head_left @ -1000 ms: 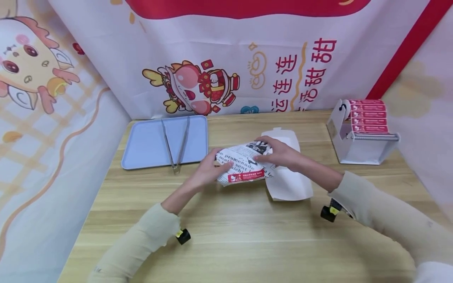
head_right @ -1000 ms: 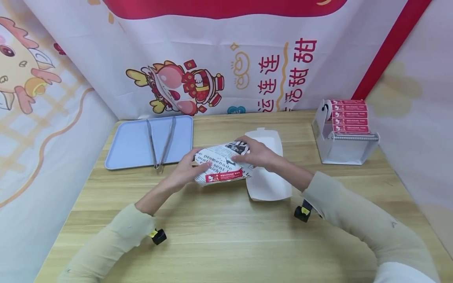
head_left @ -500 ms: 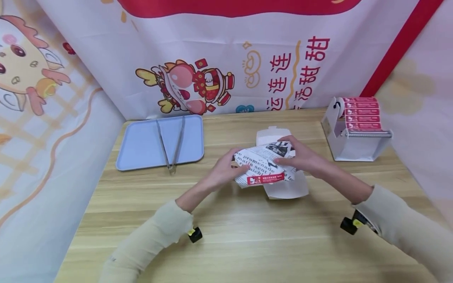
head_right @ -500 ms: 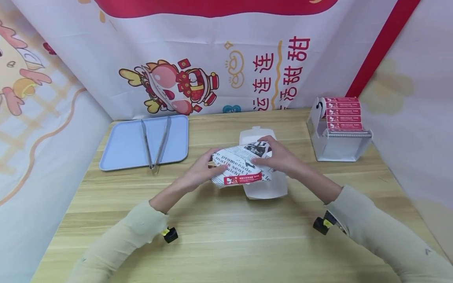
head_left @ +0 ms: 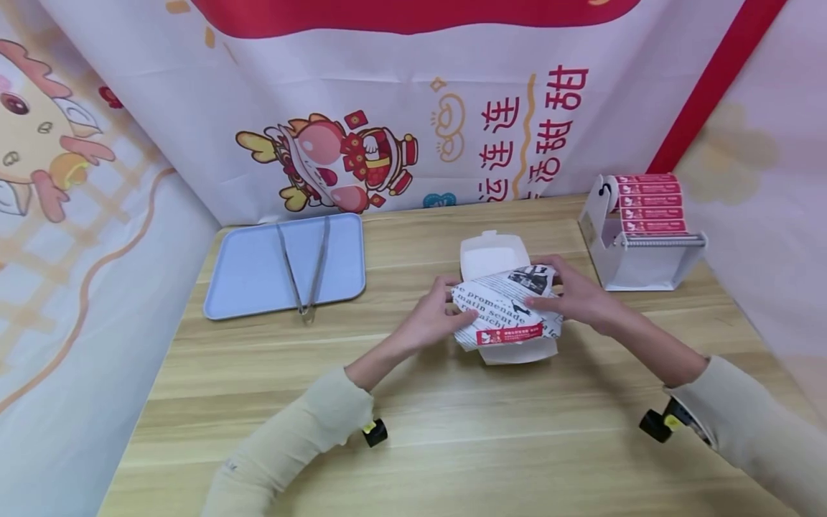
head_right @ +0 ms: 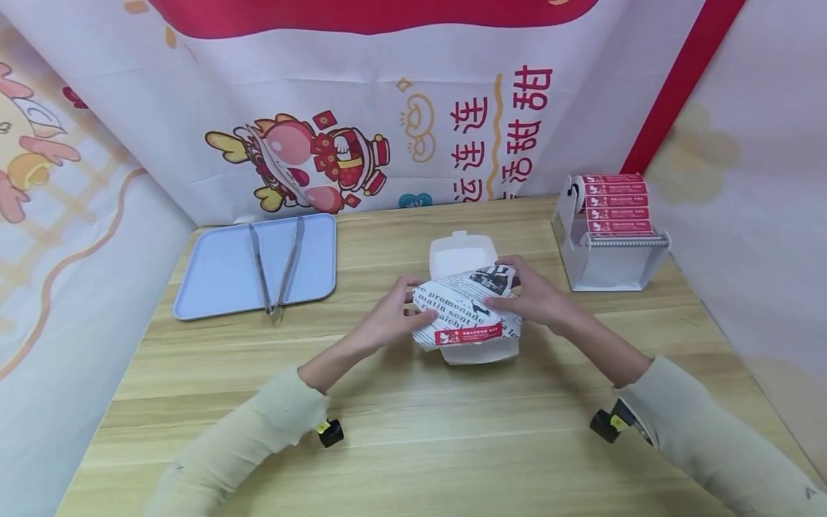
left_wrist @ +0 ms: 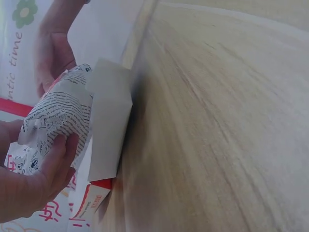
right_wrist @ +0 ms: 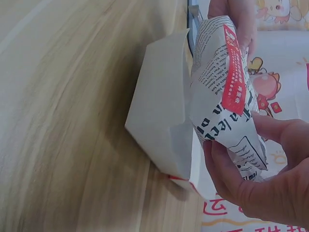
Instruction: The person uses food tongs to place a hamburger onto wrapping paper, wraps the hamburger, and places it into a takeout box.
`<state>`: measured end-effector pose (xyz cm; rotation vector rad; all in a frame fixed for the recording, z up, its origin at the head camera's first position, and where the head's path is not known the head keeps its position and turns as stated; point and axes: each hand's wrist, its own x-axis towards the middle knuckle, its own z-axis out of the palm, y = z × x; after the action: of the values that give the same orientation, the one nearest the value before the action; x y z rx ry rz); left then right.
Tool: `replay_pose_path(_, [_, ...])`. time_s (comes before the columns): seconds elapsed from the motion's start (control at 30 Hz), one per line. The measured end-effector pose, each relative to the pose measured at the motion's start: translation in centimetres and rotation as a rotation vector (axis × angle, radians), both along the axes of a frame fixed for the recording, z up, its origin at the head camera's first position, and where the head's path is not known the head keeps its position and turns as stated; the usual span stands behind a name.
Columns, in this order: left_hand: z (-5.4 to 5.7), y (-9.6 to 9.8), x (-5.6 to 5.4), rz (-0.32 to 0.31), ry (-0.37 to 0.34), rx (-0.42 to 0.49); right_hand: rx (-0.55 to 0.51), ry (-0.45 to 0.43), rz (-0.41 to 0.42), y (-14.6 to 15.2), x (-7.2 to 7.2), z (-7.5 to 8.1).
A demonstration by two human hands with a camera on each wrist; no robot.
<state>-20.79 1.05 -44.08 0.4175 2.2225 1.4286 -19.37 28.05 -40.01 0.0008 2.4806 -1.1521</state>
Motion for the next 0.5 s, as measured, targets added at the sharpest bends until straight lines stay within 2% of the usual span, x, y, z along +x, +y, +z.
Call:
replay_pose_path(0.13, [-0.8, 0.5, -0.1, -0.029, 0.104, -0.067, 0.004, 0.043, 0.009, 0.5, 0.3, -0.4])
replay_pose_path(0.3, [-1.8, 0.8, 0.1, -0.036, 0.222, -0.13, 0.079, 0.095, 0.035, 0.8, 0.6, -1.4])
replay_pose_path(0.5, [-2.3, 1.1, 0.2, -0.034, 0.262, -0.162, 0.11, 0.135, 0.048, 1.0, 0.8, -2.3])
